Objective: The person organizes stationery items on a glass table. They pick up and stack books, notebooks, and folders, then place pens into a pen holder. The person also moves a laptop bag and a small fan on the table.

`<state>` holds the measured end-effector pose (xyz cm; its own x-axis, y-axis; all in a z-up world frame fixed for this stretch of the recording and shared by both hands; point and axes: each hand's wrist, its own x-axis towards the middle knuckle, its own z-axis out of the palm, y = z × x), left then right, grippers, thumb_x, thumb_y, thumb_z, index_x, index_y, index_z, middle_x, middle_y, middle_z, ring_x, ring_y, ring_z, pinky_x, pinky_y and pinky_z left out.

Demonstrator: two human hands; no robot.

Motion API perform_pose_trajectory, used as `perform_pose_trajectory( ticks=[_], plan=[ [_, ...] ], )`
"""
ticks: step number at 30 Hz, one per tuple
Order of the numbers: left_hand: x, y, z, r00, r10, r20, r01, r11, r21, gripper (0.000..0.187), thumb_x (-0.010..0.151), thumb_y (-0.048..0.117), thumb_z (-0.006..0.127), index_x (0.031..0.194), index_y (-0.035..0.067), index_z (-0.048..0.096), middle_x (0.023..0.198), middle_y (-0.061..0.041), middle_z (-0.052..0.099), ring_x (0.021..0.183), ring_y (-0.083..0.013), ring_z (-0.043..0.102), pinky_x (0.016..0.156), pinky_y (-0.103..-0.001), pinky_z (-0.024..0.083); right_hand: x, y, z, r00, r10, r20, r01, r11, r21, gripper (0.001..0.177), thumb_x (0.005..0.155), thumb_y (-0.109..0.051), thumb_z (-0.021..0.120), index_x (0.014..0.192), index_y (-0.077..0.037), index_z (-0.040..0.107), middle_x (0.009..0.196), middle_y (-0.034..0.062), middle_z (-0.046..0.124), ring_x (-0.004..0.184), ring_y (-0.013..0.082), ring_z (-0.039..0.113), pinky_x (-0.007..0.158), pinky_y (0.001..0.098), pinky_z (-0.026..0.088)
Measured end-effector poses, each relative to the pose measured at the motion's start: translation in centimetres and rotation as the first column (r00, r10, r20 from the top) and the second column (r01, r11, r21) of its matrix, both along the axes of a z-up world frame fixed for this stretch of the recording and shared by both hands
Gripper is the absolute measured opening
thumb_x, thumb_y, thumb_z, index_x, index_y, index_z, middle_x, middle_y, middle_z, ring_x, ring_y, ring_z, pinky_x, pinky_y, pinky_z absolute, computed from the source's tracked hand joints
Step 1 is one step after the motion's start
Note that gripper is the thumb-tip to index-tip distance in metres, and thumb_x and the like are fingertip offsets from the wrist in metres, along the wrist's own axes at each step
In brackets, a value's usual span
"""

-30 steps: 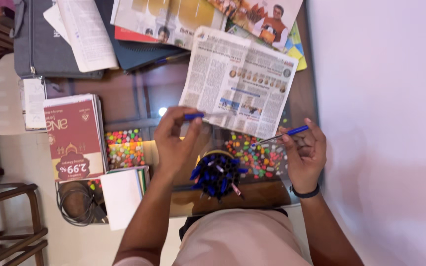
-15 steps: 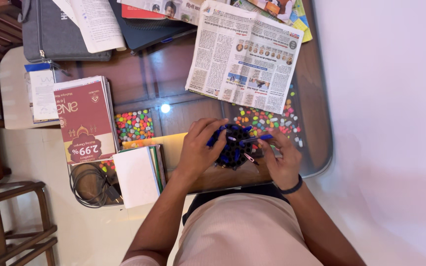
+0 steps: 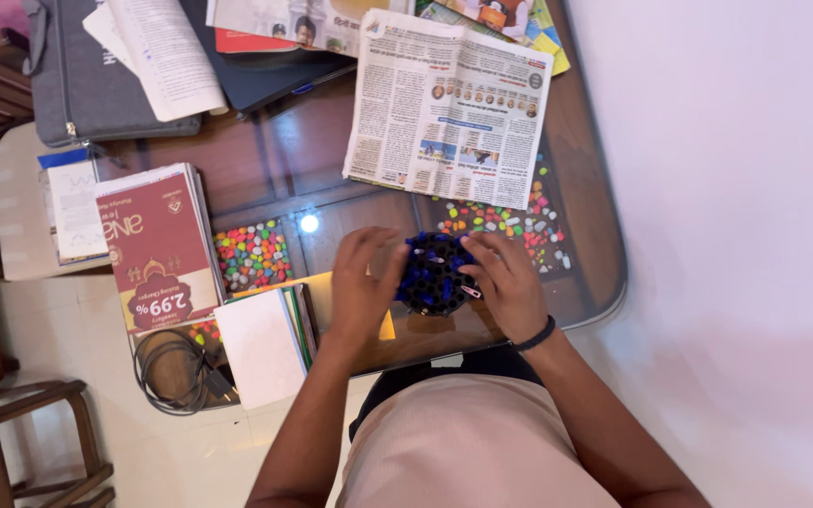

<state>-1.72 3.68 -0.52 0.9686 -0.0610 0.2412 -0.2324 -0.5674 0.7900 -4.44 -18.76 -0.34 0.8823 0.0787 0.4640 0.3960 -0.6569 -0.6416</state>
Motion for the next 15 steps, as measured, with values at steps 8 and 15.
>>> perform_pose_trajectory(
  ticks=[8, 15],
  plan=[
    [-0.1, 1.2, -6.8, 0.580, -0.224, -0.784, -0.100, 0.935, -0.341, 0.077, 0.101, 0.065, 0.034, 0.142, 0.007, 0.063, 0.099, -0.013, 0.066, 0.082, -0.0191, 0.061, 0.072, -0.036, 0.053, -3.1, -4.4, -7.0, 0.716, 0.178, -0.675, 0.370, 0.723, 0.584, 0.070, 0.102, -0.062, 0.040, 0.132, -0.002, 0.061, 0.123, 0.0113, 0.072, 0.110, 0.0204, 0.068, 0.097, 0.0366, 0.054],
    [0.0, -8.7, -11.5, 0.461, -0.567, -0.683, 0.092, 0.796, -0.599, 0.078, 0.100, 0.064, 0.036, 0.149, 0.006, 0.051, 0.127, -0.012, 0.066, 0.109, -0.0221, 0.070, 0.089, -0.037, 0.061, -8.2, -10.9, -9.9, 0.668, -0.030, -0.744, 0.704, 0.351, 0.618, 0.079, 0.098, -0.069, 0.034, 0.131, -0.001, 0.059, 0.128, 0.0165, 0.066, 0.112, 0.0274, 0.066, 0.098, 0.0414, 0.054]
  ],
)
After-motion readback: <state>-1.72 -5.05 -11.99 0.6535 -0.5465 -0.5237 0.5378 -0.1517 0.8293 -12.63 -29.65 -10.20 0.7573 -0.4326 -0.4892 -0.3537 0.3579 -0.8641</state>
